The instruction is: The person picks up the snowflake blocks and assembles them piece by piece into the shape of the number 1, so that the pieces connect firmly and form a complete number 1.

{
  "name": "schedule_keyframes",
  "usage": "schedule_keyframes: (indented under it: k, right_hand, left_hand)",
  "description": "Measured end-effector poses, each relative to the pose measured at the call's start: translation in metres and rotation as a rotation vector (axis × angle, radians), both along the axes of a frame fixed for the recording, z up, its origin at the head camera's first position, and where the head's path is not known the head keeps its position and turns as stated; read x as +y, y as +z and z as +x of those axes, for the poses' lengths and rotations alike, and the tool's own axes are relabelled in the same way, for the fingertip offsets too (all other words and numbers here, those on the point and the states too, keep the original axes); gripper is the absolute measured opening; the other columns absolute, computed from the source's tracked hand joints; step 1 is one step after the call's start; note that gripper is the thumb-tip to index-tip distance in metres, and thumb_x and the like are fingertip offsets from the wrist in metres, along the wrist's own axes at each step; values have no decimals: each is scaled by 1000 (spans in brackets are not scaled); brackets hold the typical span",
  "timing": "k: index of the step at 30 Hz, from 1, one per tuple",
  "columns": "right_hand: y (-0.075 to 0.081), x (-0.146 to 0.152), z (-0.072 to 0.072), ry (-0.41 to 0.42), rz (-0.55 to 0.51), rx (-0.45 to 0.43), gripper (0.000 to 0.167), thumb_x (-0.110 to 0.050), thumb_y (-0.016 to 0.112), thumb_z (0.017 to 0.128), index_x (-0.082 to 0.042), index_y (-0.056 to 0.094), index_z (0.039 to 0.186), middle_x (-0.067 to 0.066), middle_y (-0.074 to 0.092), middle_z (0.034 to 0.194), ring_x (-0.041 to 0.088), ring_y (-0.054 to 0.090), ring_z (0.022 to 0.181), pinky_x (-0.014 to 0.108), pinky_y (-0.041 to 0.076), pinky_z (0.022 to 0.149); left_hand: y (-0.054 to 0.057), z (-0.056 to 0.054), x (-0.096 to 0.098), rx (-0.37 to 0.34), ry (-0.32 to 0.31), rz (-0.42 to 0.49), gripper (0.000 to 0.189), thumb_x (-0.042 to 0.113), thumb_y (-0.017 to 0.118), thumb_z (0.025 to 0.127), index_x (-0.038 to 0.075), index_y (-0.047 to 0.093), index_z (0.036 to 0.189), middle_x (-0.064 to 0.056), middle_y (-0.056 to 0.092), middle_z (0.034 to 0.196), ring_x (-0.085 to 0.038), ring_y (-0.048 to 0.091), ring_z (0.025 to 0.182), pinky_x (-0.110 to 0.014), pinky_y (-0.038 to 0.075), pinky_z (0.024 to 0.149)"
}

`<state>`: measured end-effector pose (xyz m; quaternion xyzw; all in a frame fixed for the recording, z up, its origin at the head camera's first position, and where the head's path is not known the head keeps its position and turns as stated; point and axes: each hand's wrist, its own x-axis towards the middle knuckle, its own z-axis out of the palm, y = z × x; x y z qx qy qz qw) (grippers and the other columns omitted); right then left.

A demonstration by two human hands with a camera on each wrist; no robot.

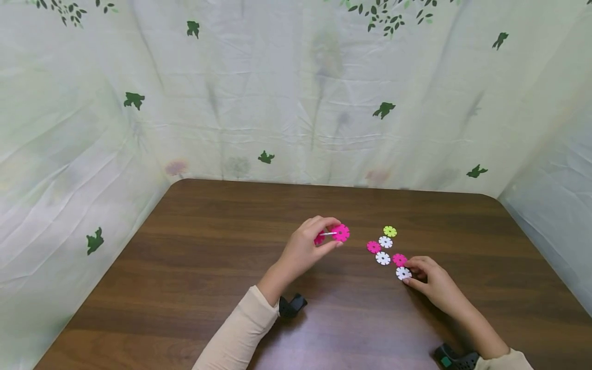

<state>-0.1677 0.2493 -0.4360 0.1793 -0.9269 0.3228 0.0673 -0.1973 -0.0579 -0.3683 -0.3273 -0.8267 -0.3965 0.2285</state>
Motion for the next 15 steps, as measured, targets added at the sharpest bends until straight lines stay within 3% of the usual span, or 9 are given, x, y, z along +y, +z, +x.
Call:
schedule_keyframes:
  k: [9, 15]
  right_hand:
    - [0, -1, 0, -28, 8, -4, 24, -8, 73, 73, -4, 63, 95, 7, 54, 95, 15, 51, 75, 25, 45, 61]
    - [2, -1, 1, -35, -23, -51, 28, -7, 74, 73, -4, 56, 94, 1, 54, 82, 12, 49, 70, 24, 43, 59]
  left_hand:
    - [1, 0, -1, 5, 1, -8, 35, 18, 76, 72, 10, 62, 103, 6, 58, 86, -4, 45, 75, -17, 38, 60]
    - [1, 0, -1, 8, -4, -9, 35, 18, 76, 73, 9, 62, 103, 6, 58, 87, -5, 46, 76, -16, 38, 60]
